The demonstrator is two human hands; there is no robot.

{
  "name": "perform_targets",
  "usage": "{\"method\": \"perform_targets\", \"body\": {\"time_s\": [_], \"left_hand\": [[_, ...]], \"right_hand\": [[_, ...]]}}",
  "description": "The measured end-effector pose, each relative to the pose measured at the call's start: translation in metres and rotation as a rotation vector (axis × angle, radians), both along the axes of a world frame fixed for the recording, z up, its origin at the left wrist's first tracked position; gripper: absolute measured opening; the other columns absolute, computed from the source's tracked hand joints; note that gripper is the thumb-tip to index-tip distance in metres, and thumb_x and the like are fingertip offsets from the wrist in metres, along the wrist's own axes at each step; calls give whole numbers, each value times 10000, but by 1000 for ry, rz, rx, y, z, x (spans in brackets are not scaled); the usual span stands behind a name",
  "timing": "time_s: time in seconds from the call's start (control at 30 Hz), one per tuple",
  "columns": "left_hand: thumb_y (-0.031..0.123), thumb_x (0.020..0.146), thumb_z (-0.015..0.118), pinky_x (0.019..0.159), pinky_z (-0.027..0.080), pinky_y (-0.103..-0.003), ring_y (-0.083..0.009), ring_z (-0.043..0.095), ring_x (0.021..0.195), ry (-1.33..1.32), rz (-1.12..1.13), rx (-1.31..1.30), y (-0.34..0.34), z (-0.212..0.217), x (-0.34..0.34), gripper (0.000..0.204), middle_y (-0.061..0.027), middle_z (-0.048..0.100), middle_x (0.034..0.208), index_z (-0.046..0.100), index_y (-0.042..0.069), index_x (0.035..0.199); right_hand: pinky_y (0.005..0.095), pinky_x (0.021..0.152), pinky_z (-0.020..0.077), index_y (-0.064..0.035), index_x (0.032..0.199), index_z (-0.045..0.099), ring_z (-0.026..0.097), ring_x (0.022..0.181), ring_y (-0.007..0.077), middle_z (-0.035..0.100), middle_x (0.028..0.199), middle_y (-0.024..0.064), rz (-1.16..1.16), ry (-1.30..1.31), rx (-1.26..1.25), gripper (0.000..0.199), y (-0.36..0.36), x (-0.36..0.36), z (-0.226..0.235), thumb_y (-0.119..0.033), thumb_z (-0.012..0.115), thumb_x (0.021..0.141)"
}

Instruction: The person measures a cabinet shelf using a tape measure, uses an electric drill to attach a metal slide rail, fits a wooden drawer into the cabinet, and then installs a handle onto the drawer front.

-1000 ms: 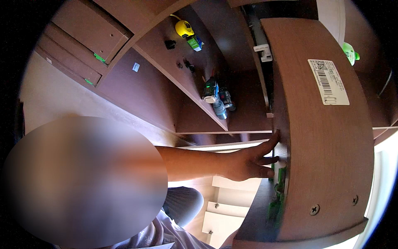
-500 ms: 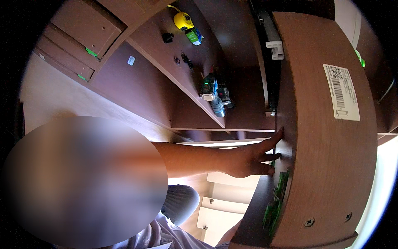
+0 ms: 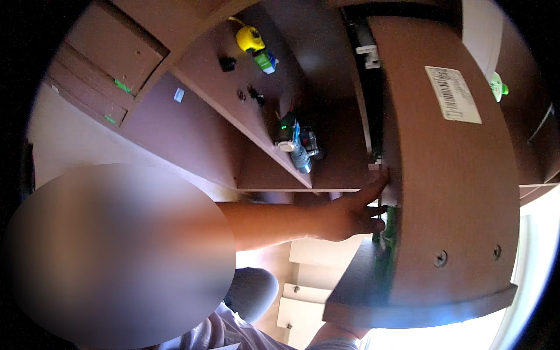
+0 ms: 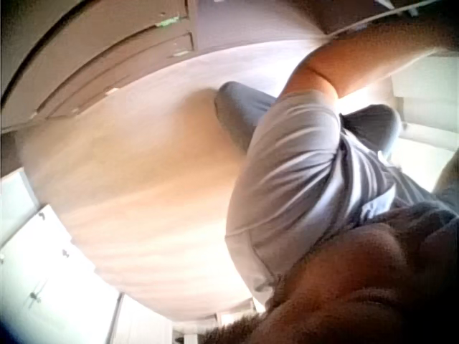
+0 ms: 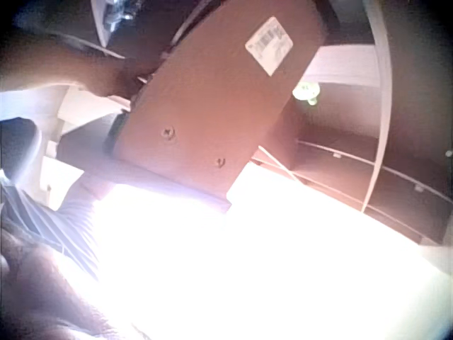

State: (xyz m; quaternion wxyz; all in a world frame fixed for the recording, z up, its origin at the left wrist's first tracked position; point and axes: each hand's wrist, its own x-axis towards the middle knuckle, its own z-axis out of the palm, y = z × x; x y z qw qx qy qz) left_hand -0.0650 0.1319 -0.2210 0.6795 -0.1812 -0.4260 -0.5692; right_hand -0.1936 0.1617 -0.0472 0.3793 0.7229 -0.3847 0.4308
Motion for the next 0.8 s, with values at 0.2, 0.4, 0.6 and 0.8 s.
{"method": "perform_targets", "body": {"time_s": [0.2, 0.4, 0.6, 0.8], "left_hand": [[13, 1005, 569, 1255, 295, -474, -347, 200, 1555, -132, 126, 43, -2, 4, 14, 829, -211, 119, 1703, 65, 100, 1658], [31, 1058, 513, 1260, 288, -455, -345, 86, 1597, -166, 118, 24, -15, -2, 21, 799, -199, -41, 1729, 3, 115, 1667], [28, 1044, 533, 1235, 325, -438, -311, 210, 1536, -141, 54, 22, -17, 1, 18, 713, -176, 105, 1664, 121, 112, 1619], [45, 1027, 563, 1206, 361, -425, -283, 329, 1467, -136, 50, 11, -19, 1, 11, 613, -156, 273, 1586, 262, 93, 1559]], "right_hand": [[373, 576, 504, 73, 916, 686, 612, 672, 223, 646, 754, 120, -9, -62, -108, 633, -7, -17, 36, -486, 411, 1033], [375, 575, 506, 74, 923, 689, 614, 672, 225, 649, 758, 121, -5, -106, -144, 617, -21, -29, 39, -467, 415, 1034], [377, 575, 508, 76, 929, 692, 615, 672, 228, 652, 762, 123, -71, -157, -180, 601, -36, -76, 48, -448, 418, 1035], [379, 574, 511, 78, 936, 696, 617, 673, 231, 655, 766, 125, -162, -216, -217, 586, -56, -158, 65, -429, 421, 1035]]}}
